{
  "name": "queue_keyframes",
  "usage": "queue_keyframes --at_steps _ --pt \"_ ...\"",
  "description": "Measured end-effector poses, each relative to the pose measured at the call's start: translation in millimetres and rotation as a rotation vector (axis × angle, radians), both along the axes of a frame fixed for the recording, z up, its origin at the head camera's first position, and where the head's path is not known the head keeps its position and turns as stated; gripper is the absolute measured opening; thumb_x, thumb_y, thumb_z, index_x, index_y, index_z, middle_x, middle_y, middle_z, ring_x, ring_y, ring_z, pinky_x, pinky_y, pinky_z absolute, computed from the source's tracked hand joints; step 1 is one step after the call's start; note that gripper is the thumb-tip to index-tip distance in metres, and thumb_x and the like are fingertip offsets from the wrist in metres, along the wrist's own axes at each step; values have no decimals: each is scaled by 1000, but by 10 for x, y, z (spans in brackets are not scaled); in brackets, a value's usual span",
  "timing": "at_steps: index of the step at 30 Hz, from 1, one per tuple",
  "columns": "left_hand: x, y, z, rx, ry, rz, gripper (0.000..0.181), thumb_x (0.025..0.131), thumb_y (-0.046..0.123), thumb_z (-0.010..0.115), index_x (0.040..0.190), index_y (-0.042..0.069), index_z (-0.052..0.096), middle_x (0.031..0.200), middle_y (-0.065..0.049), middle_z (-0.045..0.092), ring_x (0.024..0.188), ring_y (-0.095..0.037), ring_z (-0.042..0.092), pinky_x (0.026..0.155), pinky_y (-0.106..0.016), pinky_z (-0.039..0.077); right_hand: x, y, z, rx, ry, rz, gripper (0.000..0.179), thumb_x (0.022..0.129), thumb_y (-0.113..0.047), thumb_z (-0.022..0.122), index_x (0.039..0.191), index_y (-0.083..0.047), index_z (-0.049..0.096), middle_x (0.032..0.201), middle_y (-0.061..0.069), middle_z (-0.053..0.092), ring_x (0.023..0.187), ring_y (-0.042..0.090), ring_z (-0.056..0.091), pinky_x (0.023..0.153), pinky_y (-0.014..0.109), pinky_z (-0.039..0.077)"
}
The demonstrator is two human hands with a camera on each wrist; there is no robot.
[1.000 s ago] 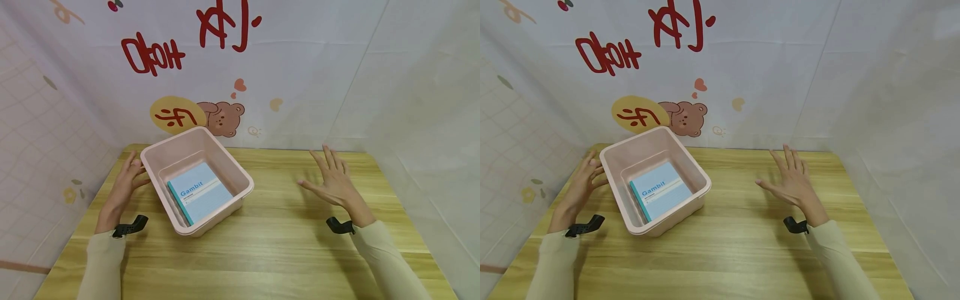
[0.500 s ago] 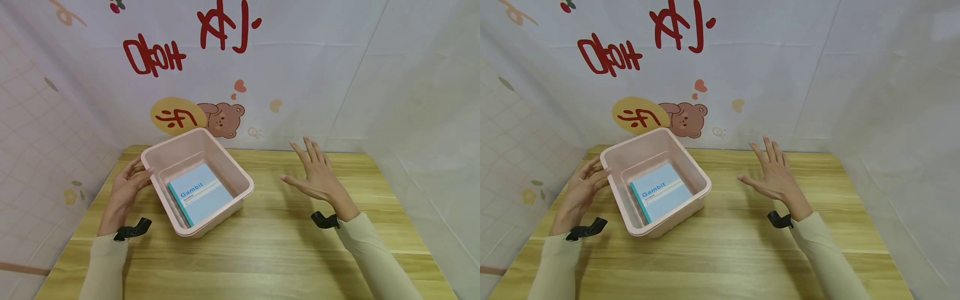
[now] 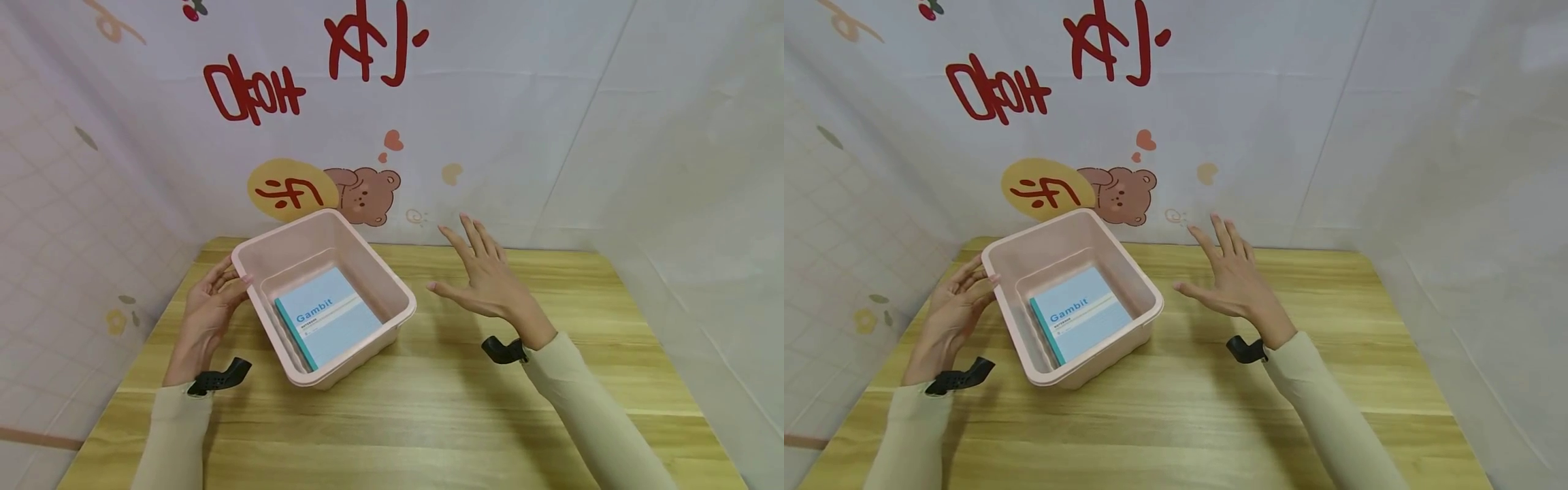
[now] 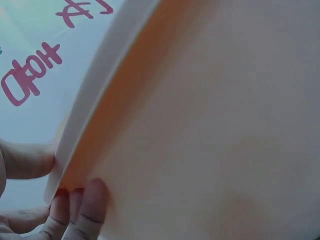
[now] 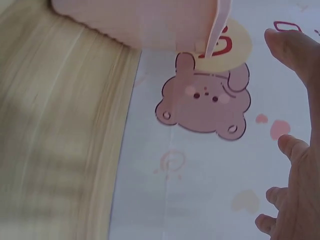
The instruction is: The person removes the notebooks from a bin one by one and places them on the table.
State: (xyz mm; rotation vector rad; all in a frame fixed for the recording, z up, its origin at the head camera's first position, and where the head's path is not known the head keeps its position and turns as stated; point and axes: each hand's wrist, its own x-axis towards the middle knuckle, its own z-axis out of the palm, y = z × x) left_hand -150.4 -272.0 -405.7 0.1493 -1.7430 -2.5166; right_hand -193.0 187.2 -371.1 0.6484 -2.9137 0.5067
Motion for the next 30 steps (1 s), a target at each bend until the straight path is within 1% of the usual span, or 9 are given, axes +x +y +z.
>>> queue_keyframes --at_steps 5,9,15,18,25,30 --pt "-6 13 2 49 -9 31 79 94 -6 68 161 4 28 105 2 63 88 -7 64 77 -18 59 -69 -160 100 -1 32 50 98 87 -75 60 164 -43 8 173 -4 -12 161 29 -5 125 66 12" --pt "-1 10 -8 64 -9 32 79 93 -7 68 161 4 28 108 0 61 86 -8 65 75 -18 60 -135 -288 176 1 41 80 96 87 -75 60 162 -47 7 174 -4 -10 161 29 -4 124 66 13" --pt "-20 21 -20 87 3 18 79 93 -9 67 160 3 27 111 -2 59 88 -8 66 79 -18 60 -235 -454 289 10 42 118 95 87 -74 62 163 -43 14 174 -2 -5 161 32 0 124 65 14" --pt "-17 23 -20 92 5 20 79 93 -11 66 160 2 26 112 -3 59 89 -8 66 80 -19 61 -284 -550 344 35 45 143 96 86 -76 61 163 -42 15 174 -2 -4 161 33 2 125 65 14" --pt "-10 26 -33 106 9 36 77 93 -12 64 160 1 27 107 -2 62 90 -10 66 78 -20 61 -366 -753 449 60 22 199 95 85 -76 60 162 -44 15 174 -3 -5 161 31 2 126 62 12" --pt "-20 23 -35 94 11 24 78 94 -12 64 161 2 26 110 -2 62 89 -9 66 76 -19 60 -420 -881 495 82 4 217 94 84 -75 60 162 -43 18 174 -2 -4 161 33 4 126 62 11"
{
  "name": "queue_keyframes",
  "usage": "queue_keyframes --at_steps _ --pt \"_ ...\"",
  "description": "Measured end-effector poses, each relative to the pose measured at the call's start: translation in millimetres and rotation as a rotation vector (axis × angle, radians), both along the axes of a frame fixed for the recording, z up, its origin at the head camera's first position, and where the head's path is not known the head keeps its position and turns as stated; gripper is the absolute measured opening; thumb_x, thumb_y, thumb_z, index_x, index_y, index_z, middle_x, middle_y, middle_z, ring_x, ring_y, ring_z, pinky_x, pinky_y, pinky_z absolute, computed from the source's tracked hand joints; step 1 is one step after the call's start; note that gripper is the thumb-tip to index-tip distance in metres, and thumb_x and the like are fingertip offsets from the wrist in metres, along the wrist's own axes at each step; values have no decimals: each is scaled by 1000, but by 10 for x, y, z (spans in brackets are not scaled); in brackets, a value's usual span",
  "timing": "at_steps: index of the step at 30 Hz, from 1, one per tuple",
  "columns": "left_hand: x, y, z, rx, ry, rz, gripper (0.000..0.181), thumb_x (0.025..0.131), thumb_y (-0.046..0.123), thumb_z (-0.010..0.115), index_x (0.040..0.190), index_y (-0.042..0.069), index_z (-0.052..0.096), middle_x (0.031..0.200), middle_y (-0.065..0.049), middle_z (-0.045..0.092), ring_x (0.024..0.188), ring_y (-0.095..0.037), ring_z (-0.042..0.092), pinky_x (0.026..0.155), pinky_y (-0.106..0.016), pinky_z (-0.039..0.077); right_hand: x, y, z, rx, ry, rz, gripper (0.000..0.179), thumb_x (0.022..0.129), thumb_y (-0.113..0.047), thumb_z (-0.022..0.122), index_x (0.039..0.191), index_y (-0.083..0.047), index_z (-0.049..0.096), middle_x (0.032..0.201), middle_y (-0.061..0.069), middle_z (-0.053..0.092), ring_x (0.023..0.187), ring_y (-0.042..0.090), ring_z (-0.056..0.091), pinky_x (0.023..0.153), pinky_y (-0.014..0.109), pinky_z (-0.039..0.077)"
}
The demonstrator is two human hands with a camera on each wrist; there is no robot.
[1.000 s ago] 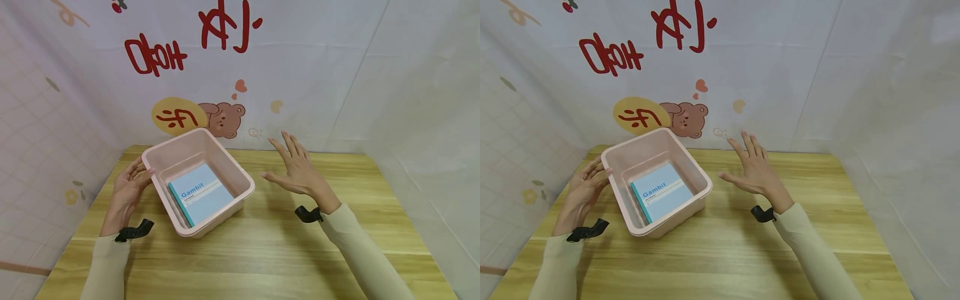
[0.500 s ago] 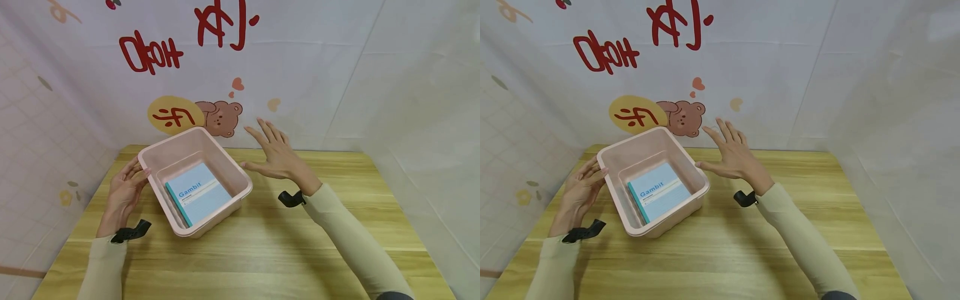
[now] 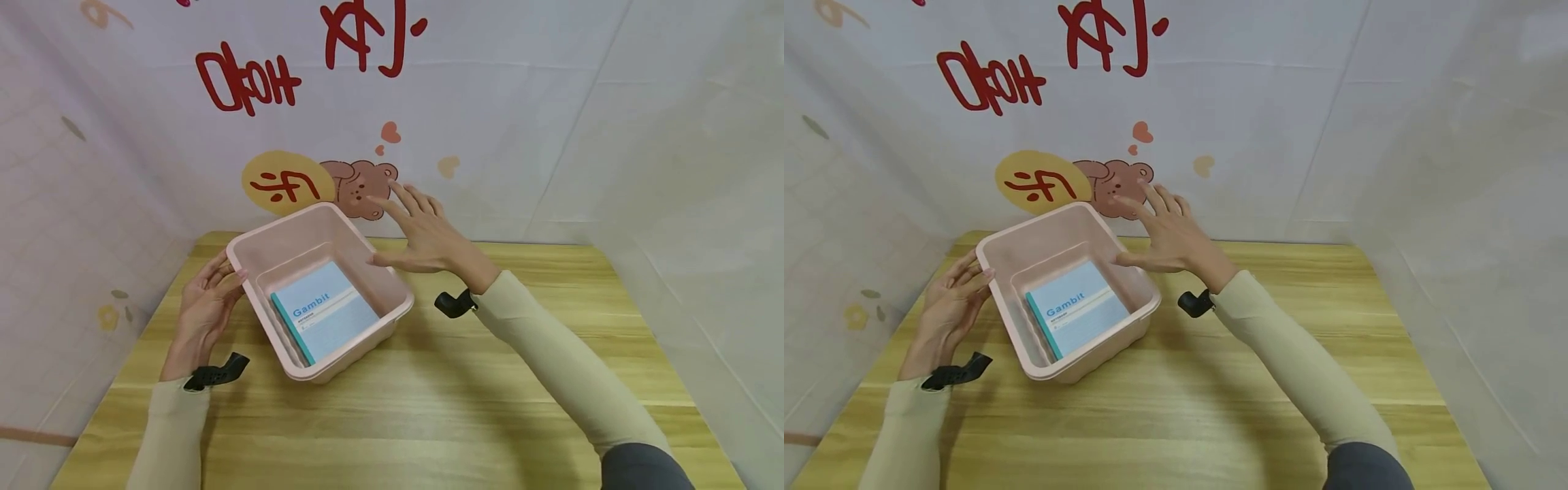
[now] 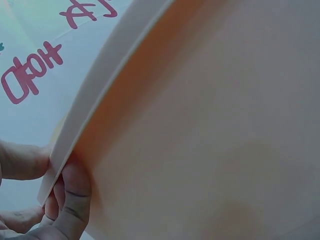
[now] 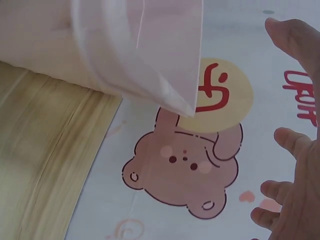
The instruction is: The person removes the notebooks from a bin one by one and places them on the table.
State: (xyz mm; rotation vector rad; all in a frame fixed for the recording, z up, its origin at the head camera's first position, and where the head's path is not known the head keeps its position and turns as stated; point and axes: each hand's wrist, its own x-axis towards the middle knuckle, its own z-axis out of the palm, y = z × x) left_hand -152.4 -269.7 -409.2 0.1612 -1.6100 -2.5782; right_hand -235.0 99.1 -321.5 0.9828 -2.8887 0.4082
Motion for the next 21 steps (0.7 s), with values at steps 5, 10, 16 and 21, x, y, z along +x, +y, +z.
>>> queue_keyframes --at_steps 5,10,16,21 --pt "-35 9 6 32 21 -7 79 93 -13 63 161 2 25 108 -3 60 87 -9 65 76 -20 61 -67 -154 45 11 -9 19 94 84 -75 61 162 -42 20 174 0 -1 160 35 7 126 61 11" --pt "-47 9 13 34 8 -9 80 93 -13 65 161 3 26 111 -3 60 88 -9 67 76 -20 61 -162 -318 55 29 -22 41 94 84 -76 61 161 -41 22 174 1 4 159 37 9 125 61 12" --pt "-43 3 22 35 -2 -6 79 92 -12 66 160 4 28 111 -3 60 87 -9 67 77 -20 61 -217 -553 53 54 -56 62 93 83 -79 59 161 -43 21 172 5 11 158 37 10 125 63 11" --pt "-51 -13 22 92 27 -30 78 92 -15 64 159 2 28 109 -4 63 87 -11 68 76 -21 62 -247 -766 45 94 -61 63 95 82 -84 54 161 -45 18 172 3 12 158 34 10 125 61 12"
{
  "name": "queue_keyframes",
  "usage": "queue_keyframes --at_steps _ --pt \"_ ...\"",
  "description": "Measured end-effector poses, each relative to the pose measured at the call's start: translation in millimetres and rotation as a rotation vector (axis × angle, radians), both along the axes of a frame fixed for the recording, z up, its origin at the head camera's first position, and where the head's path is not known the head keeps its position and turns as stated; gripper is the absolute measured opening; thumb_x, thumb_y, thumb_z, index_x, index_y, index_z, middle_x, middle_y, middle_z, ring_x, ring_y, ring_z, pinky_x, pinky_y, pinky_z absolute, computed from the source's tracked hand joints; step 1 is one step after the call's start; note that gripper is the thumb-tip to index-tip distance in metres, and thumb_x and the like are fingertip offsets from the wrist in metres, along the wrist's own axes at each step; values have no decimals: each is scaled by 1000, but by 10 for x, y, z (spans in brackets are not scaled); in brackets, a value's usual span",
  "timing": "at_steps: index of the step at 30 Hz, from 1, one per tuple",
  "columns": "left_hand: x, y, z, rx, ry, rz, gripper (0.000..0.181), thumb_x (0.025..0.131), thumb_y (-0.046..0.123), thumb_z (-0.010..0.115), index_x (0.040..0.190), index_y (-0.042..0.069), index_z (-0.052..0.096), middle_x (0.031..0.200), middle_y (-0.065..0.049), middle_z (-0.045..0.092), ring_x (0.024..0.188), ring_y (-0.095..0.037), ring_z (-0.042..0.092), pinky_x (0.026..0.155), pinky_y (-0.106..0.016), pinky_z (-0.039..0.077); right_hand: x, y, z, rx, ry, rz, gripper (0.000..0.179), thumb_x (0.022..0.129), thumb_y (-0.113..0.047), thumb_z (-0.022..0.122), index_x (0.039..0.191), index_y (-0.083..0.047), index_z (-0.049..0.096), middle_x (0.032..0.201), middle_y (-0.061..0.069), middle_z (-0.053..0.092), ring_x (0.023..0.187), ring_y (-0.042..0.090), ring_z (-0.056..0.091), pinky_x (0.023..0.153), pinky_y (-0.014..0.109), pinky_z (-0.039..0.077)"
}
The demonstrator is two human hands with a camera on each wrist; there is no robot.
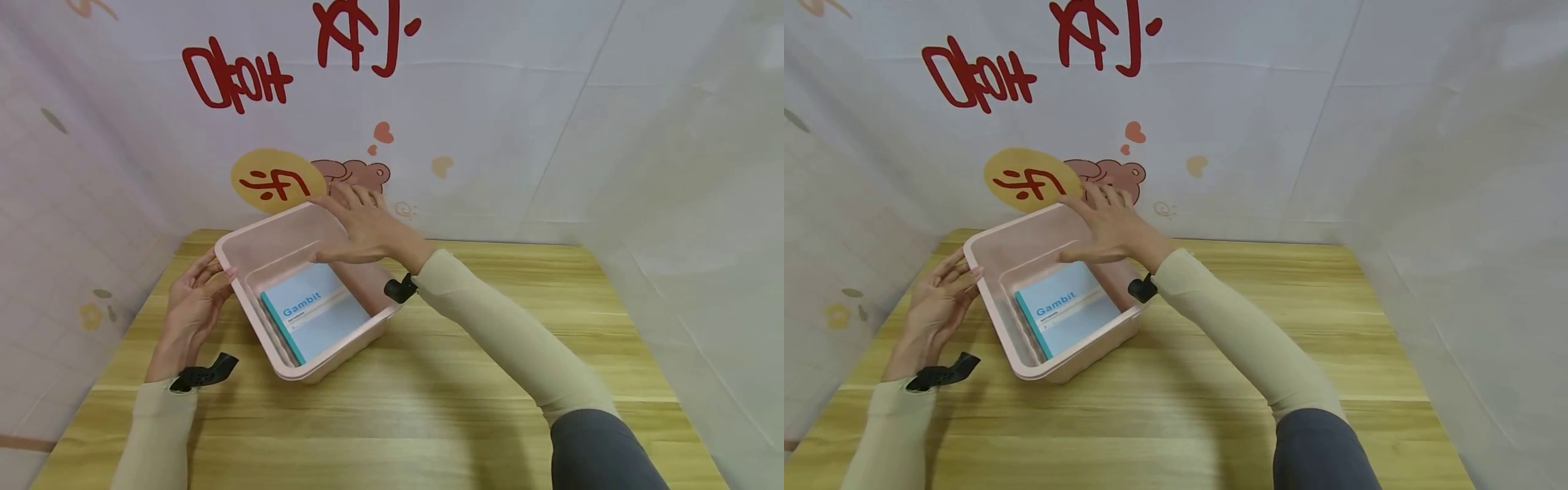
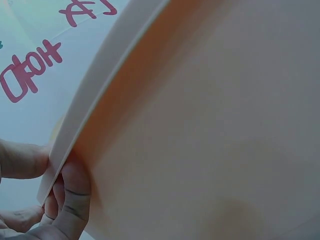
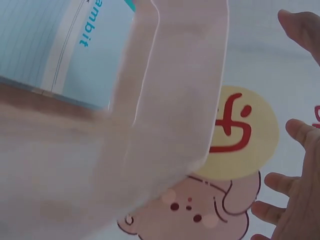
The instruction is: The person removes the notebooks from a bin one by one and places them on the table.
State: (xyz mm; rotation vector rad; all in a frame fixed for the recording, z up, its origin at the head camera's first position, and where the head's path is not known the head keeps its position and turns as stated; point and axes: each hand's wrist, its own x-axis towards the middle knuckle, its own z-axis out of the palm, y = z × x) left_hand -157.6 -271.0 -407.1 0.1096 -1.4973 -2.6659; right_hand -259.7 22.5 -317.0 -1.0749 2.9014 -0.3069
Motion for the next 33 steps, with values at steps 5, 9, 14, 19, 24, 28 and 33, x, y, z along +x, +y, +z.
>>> queue_keyframes --at_steps 5,9,14,19,24,28,33 --pt "22 -18 -22 -11 13 -3 78 93 -15 62 159 0 25 110 -4 62 87 -11 69 76 -21 62 -11 -207 -67 35 -26 13 95 81 -86 53 160 -46 18 171 -1 10 157 30 11 125 59 14" --pt "36 -13 -37 -10 5 0 80 93 -16 62 160 0 22 109 -5 61 87 -11 69 76 -22 62 -14 -352 -158 50 -62 29 94 82 -83 57 160 -45 21 171 0 12 157 31 12 127 60 12" --pt "4 6 -22 -3 13 8 79 91 -17 63 159 0 26 108 -5 60 88 -12 66 75 -22 62 -28 -520 -245 77 -86 50 91 83 -80 58 159 -46 23 170 -1 16 155 27 12 128 57 13" --pt "-4 23 -23 -11 9 13 77 91 -15 66 157 -1 29 107 -4 61 87 -11 67 75 -22 62 -47 -651 -353 136 -89 88 91 82 -83 56 158 -44 24 165 -3 24 152 22 17 128 52 18" --pt "-6 33 -29 -6 -3 20 78 91 -16 64 158 0 28 106 -4 62 85 -11 68 74 -22 62 -55 -745 -495 204 -87 131 94 81 -84 56 159 -41 25 167 0 24 153 23 20 128 49 21" --pt "-13 40 -23 1 -8 27 78 91 -17 62 159 1 28 105 -4 62 86 -12 68 73 -21 62 -51 -820 -616 276 -95 135 99 79 -89 52 160 -41 21 171 1 17 156 25 17 129 50 20" --pt "-6 44 -21 2 -15 39 77 91 -17 63 158 1 30 105 -4 63 85 -12 68 72 -22 62 -61 -926 -775 359 -71 135 98 80 -91 47 160 -42 20 166 -1 24 149 20 24 126 47 25"
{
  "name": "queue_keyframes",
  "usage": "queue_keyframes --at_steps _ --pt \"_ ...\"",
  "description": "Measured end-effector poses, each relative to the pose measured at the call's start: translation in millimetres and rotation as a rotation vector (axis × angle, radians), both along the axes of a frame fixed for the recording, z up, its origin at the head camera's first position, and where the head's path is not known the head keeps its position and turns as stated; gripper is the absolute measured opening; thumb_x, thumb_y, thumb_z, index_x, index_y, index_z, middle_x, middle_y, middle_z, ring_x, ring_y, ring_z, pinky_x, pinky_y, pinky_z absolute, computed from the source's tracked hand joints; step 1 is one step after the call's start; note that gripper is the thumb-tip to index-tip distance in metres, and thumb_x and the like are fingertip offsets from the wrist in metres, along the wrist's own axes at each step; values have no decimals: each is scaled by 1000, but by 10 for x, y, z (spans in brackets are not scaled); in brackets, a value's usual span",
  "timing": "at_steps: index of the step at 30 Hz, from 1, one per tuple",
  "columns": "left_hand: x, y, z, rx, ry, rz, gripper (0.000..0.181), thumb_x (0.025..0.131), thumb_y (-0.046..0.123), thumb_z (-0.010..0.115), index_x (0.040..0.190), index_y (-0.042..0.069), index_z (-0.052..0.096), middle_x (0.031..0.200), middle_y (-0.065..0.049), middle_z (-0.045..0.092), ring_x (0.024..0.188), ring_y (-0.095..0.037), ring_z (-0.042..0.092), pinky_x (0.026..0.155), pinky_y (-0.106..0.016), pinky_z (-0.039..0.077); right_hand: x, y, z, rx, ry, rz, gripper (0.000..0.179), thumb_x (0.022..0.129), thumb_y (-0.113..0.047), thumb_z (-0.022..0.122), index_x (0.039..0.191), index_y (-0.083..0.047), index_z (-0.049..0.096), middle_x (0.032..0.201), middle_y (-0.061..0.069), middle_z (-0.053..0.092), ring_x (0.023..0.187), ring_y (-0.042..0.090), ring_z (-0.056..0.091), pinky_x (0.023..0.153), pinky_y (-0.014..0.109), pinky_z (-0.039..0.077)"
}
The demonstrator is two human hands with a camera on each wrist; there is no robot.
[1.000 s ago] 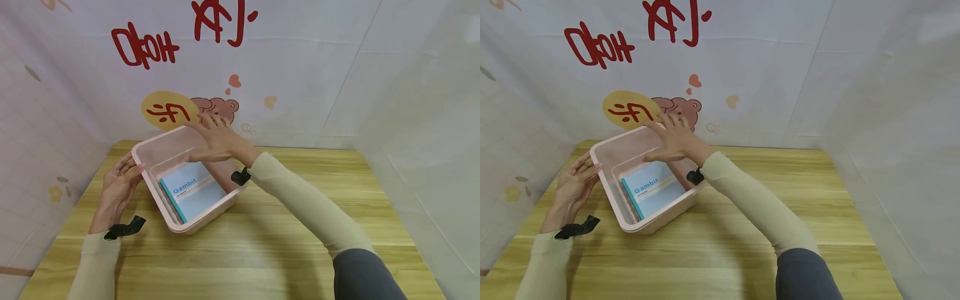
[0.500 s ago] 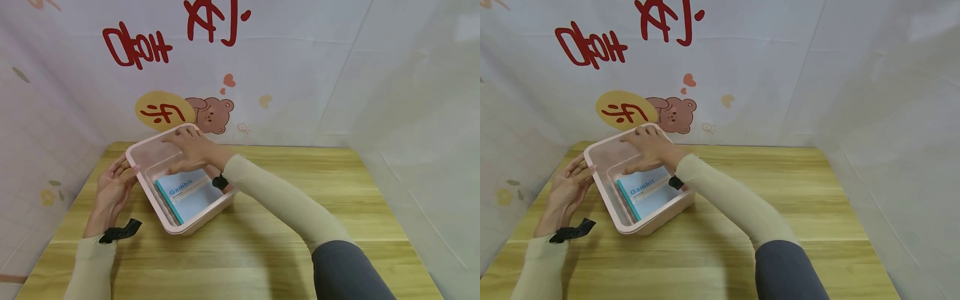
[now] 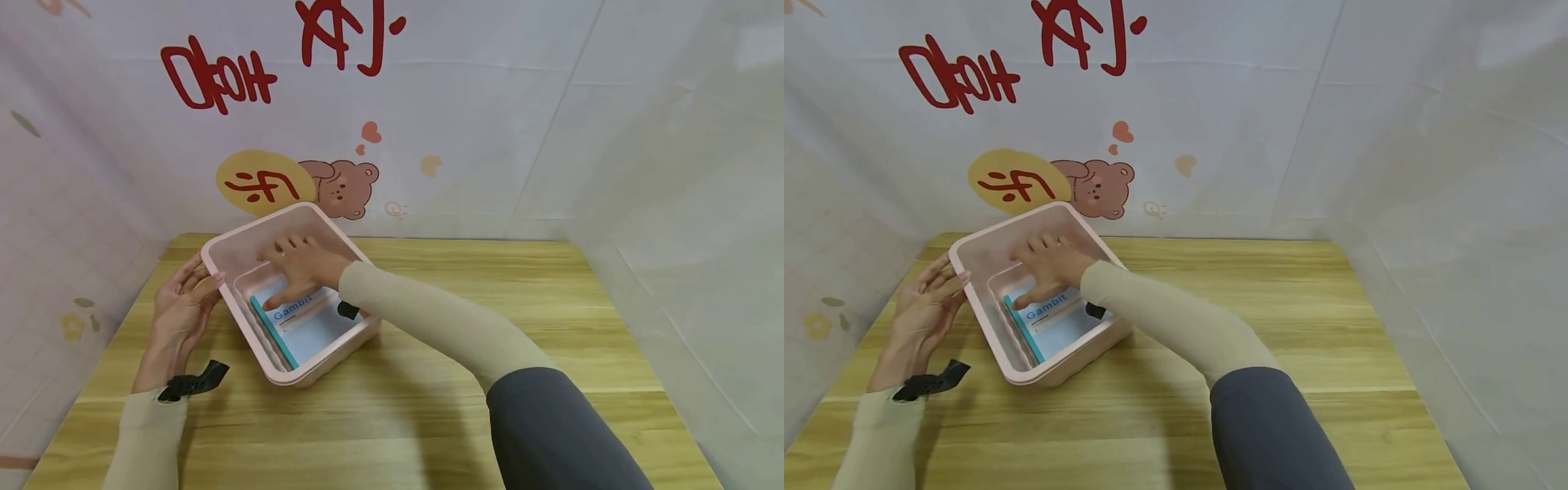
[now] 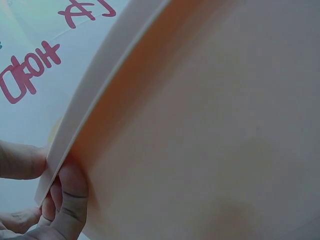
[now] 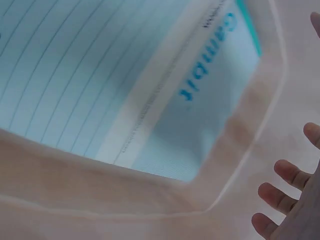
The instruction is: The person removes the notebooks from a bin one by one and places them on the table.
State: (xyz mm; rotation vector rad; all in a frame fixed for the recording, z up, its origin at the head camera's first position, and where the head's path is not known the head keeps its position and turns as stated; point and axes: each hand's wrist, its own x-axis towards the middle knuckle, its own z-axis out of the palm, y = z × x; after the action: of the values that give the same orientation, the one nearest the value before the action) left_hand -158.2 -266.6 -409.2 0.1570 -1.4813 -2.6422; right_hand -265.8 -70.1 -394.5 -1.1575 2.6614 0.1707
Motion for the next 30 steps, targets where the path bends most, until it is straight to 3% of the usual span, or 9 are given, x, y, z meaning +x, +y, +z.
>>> queue_keyframes --at_steps 7,18,30 --pt "37 -18 -21 1 -6 8 78 91 -16 64 158 2 29 107 -4 62 87 -11 67 74 -21 62 -3 -125 -171 71 -3 20 98 78 -94 44 157 -41 22 162 -2 27 147 17 26 120 44 31" --pt "29 -27 -6 28 11 22 77 91 -18 63 158 2 30 105 -4 65 87 -12 68 74 -22 62 33 -268 -245 115 -57 7 99 76 -95 48 154 -39 26 161 -5 26 150 15 23 125 39 28" --pt "42 -22 -31 18 -5 -6 76 92 -15 64 157 4 30 111 -3 61 87 -11 68 74 -21 62 94 -276 -364 110 -63 -1 92 71 -92 60 140 -36 35 136 -7 38 125 10 34 110 35 41"
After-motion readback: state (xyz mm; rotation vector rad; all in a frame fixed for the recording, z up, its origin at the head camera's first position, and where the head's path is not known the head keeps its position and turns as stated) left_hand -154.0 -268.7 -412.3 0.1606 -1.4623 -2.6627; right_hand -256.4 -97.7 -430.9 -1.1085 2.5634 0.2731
